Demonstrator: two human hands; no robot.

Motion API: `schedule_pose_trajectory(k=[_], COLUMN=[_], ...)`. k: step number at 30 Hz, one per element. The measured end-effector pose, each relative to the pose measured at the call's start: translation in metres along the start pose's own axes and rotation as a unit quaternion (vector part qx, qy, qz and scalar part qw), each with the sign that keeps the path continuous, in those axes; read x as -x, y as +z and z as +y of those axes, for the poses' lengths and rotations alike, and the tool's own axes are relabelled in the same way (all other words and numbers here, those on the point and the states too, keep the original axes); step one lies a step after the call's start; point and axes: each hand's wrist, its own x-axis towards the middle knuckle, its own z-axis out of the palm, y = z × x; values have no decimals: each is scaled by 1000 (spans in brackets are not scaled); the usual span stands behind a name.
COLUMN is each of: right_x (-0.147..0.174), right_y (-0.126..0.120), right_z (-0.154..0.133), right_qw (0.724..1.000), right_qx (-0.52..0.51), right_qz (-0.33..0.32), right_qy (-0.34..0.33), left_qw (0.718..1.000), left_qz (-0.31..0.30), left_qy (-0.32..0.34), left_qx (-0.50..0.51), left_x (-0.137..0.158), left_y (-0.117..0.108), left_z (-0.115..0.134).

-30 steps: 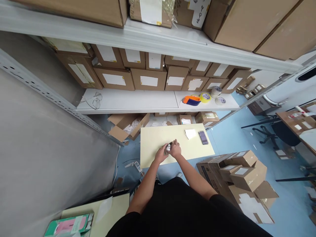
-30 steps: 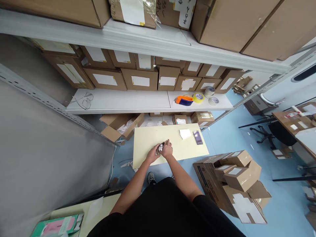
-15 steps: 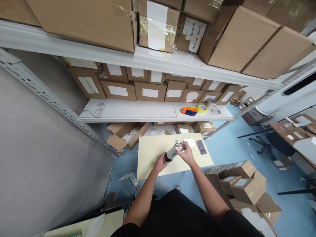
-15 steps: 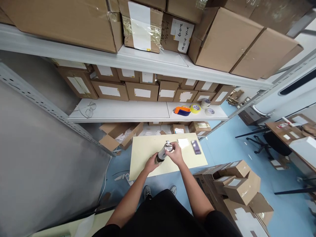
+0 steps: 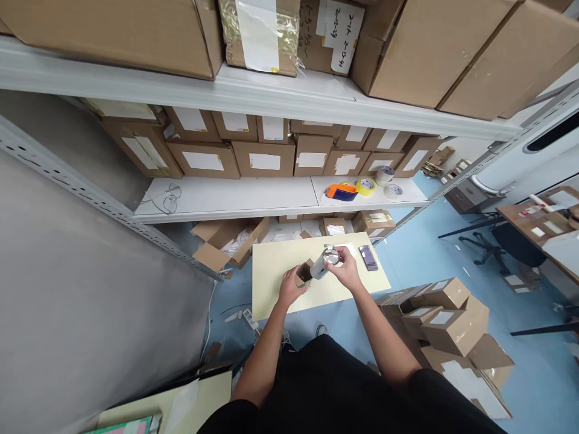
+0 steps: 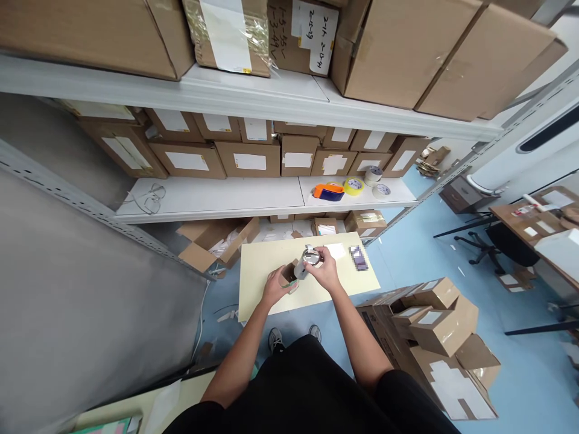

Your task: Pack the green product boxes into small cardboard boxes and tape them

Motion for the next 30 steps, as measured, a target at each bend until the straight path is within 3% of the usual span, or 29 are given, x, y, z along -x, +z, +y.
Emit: schedule_pose_trajectory(k=[4,8,13,19,23,27,30], right_x=[-3,-7,-12,-19,-24,-30,-37], right_y=[-4,-10,-22,-36,-41,-46,-55], right_z=[4,7,12,17,11,10,19], right_qw=[1000,999,999,997,996,995,988], right_qx=[-29,-41,-45,-70,-82,-95,-136], right_qz=[-5,-1,-10,-13,-17,-23,-64], right_qy=[2,3,-1,-8,-8,10,23], left_qw=[988,959,965,950,981,999,997], left_qz=[65,66,80,41,-22,41,76], left_qy=[-60,-106,-82,-37,-3,10,6], left_qx=[124,256,236,308,191,32,-11], left_x=[-4,-11,-17,-14,-15,-22,-31], left_y=[-1,-6,-14,-18,-2,23,29], left_z=[9,26,58,103,145,183,198])
